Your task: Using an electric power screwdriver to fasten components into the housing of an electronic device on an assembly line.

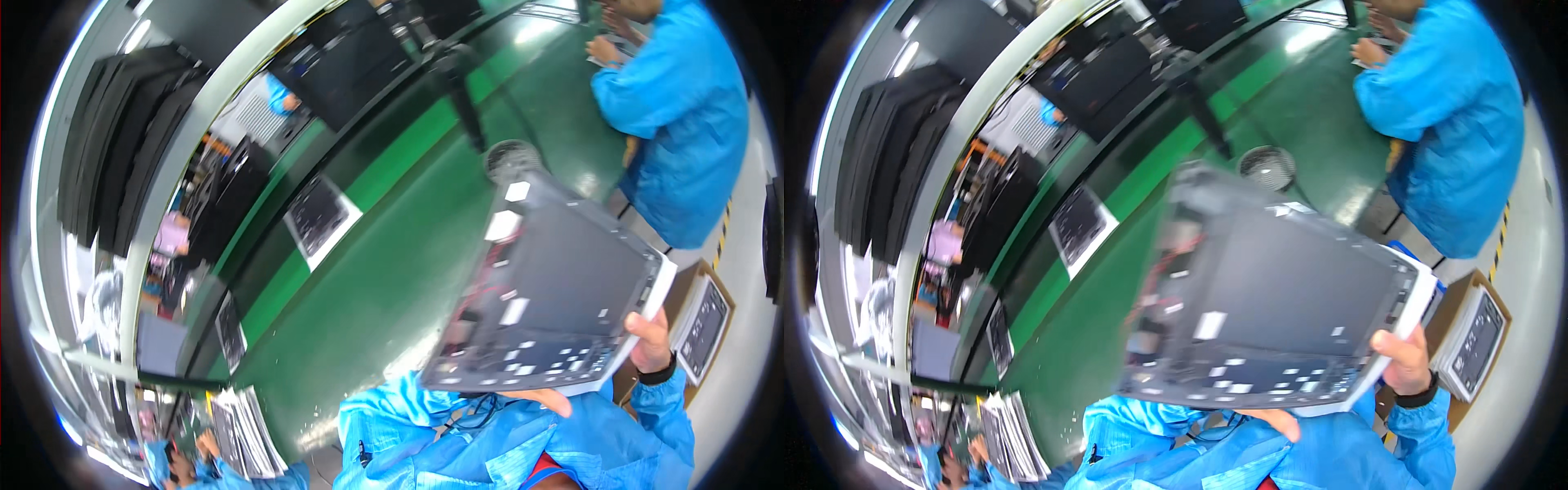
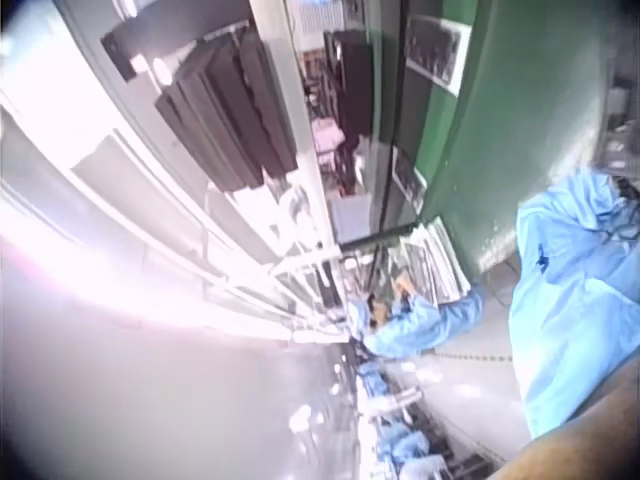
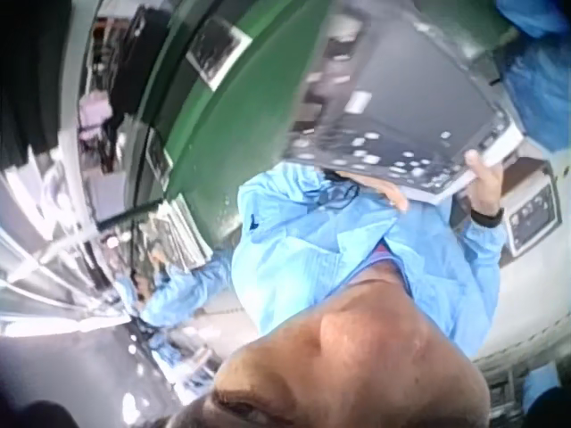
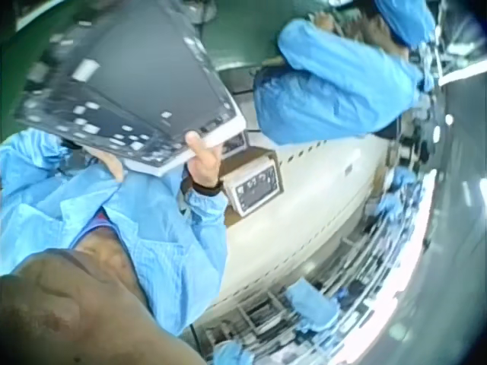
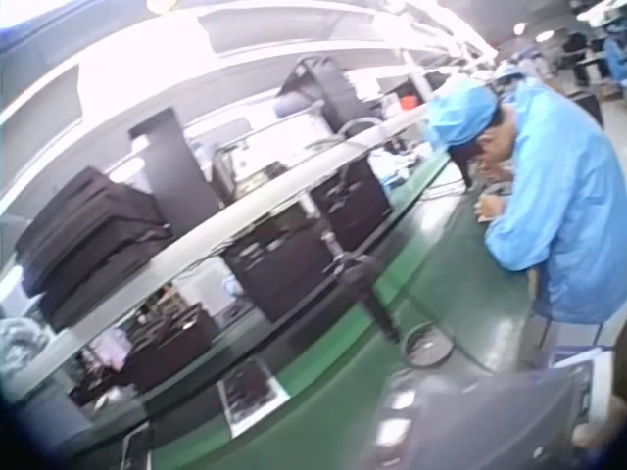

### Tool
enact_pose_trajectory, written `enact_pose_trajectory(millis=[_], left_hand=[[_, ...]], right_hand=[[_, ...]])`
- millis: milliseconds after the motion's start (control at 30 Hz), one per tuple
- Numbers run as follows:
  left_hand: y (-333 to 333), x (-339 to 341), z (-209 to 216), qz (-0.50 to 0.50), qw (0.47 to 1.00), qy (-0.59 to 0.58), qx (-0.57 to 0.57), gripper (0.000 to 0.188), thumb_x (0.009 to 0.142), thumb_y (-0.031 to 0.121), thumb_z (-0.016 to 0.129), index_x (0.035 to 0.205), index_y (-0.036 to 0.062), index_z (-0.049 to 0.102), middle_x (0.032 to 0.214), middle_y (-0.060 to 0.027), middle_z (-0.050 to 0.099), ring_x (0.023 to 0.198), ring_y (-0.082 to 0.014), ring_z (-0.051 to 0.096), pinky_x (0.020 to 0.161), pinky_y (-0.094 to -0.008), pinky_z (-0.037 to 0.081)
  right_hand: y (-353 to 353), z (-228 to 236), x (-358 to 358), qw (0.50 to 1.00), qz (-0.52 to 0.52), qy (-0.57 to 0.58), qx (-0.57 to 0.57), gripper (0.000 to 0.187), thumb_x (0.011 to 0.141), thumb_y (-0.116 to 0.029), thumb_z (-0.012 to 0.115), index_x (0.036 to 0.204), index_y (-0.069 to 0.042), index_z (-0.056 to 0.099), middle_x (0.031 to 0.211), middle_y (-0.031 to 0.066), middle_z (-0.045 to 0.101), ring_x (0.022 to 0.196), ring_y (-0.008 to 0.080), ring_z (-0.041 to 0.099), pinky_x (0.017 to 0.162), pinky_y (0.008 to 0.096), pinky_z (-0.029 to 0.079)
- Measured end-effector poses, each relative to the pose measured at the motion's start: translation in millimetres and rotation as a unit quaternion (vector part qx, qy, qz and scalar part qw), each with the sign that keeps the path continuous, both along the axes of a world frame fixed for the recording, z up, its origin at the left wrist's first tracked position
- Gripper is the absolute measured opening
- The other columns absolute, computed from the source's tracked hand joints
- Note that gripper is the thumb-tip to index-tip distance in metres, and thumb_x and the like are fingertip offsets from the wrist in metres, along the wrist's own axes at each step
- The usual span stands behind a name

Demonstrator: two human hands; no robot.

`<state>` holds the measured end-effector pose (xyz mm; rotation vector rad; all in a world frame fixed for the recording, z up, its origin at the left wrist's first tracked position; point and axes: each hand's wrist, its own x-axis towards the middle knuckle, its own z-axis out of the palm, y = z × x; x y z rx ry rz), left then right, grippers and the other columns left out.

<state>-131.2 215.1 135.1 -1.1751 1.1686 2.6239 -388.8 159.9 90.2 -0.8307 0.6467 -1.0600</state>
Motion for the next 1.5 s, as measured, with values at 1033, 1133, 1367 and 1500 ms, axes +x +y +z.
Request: enact_pose_trajectory(millis=[1033,1133,1367,1500], left_hand=[[-152,402,-28,0.734,0.559,-0.080,-0.377,0.018,0.093,-0.004,0.060,0.110,-0.0065,0.062,0.100,-0.0152,0.069,0.087,-0.0250,0.070,0.078,-0.0397,0.060],[-221,435,-43,0.726,0.612,-0.077,-0.306,0.016,0.093,-0.002,0.064,0.109,-0.0063,0.065,0.097,-0.0151,0.070,0.087,-0.0258,0.070,0.078,-0.0411,0.059],[-374,426,-105,0.688,0.631,-0.013,-0.359,0.022,0.094,0.000,0.067,0.115,-0.0031,0.063,0.107,-0.0122,0.069,0.093,-0.0245,0.069,0.086,-0.0412,0.058],[-413,400,-116,0.693,0.600,-0.014,-0.399,0.038,0.088,0.009,0.077,0.124,0.0006,0.065,0.117,-0.0132,0.069,0.101,-0.0251,0.067,0.092,-0.0419,0.054]], right_hand=[[-58,15,98,0.931,0.319,0.176,-0.020,0.025,0.104,-0.017,0.056,0.107,0.006,0.067,0.091,0.0190,0.075,0.078,0.0215,0.074,0.073,0.0320,0.059],[-63,-1,19,0.954,0.119,0.276,0.012,0.025,0.104,-0.022,0.056,0.099,0.000,0.067,0.075,0.0153,0.072,0.060,0.0185,0.069,0.055,0.0275,0.056],[-20,-163,-215,0.875,-0.349,0.325,0.085,0.025,0.105,-0.033,0.058,0.107,-0.009,0.063,0.067,0.0003,0.060,0.048,0.0047,0.052,0.042,0.0188,0.041],[61,-209,-255,0.805,-0.484,0.289,0.184,0.022,0.104,-0.030,0.058,0.106,-0.009,0.064,0.066,0.0004,0.057,0.048,0.0049,0.049,0.042,0.0189,0.040]])
